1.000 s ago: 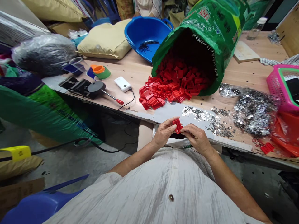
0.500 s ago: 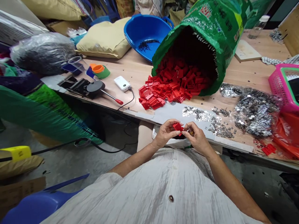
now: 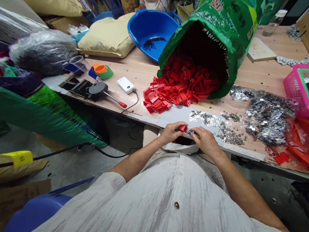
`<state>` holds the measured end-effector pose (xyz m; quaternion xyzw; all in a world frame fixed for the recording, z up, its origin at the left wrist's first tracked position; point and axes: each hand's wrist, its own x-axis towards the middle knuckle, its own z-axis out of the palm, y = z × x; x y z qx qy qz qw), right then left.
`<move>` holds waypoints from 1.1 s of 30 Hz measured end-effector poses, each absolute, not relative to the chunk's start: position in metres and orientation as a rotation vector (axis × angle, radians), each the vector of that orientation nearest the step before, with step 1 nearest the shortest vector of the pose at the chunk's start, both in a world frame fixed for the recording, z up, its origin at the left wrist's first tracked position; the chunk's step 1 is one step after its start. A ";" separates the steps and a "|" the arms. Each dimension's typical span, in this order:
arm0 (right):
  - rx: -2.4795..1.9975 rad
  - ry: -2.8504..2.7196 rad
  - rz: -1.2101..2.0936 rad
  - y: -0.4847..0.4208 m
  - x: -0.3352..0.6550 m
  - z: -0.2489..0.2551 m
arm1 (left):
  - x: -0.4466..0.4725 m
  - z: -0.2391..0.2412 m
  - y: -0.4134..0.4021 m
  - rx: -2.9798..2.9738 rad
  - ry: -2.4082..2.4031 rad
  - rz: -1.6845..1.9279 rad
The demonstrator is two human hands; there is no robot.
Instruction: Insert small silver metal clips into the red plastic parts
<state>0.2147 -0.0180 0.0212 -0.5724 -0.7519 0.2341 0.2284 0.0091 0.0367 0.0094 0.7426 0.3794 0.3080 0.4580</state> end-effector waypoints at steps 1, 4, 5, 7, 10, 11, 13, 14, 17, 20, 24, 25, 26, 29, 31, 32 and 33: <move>-1.569 -2.081 0.650 -0.017 0.214 0.021 | 0.009 0.010 0.038 1.842 0.929 0.752; -1.549 -2.113 0.643 -0.015 0.215 0.019 | 0.008 0.009 0.040 1.865 0.912 0.731; -1.546 -2.122 0.640 -0.015 0.215 0.018 | 0.008 0.008 0.041 1.871 0.907 0.727; -1.548 -2.136 0.634 -0.014 0.216 0.017 | 0.008 0.007 0.043 1.878 0.905 0.722; -1.567 -2.144 0.622 -0.013 0.217 0.015 | 0.008 0.007 0.044 1.877 0.902 0.724; -1.573 -2.145 0.624 -0.012 0.217 0.015 | 0.008 0.007 0.044 1.872 0.898 0.730; -1.588 -2.151 0.631 -0.012 0.215 0.016 | 0.009 0.008 0.044 1.856 0.891 0.743; -1.599 -2.160 0.630 -0.012 0.213 0.017 | 0.009 0.008 0.043 1.846 0.891 0.748; -1.689 -2.196 0.552 -0.014 0.201 0.020 | 0.011 0.008 0.042 1.815 0.909 0.763; -1.835 -2.208 0.399 -0.018 0.187 0.022 | 0.013 0.008 0.040 1.805 0.940 0.787; -1.816 -2.166 0.445 -0.020 0.184 0.026 | 0.013 0.007 0.039 1.827 0.938 0.782; -1.788 -2.144 0.505 -0.020 0.187 0.027 | 0.012 0.008 0.038 1.824 0.929 0.782; -1.764 -2.112 0.562 -0.020 0.190 0.028 | 0.012 0.008 0.037 1.818 0.922 0.786; -1.678 -1.979 0.652 -0.022 0.201 0.030 | 0.008 0.010 0.031 1.779 0.924 0.822; -1.608 -1.904 0.667 -0.026 0.205 0.032 | 0.007 0.012 0.025 1.732 0.925 0.862; -1.579 -1.882 0.689 -0.029 0.206 0.033 | 0.006 0.013 0.022 1.689 0.921 0.892; -1.555 -1.870 0.730 -0.032 0.206 0.034 | 0.006 0.015 0.019 1.624 0.912 0.932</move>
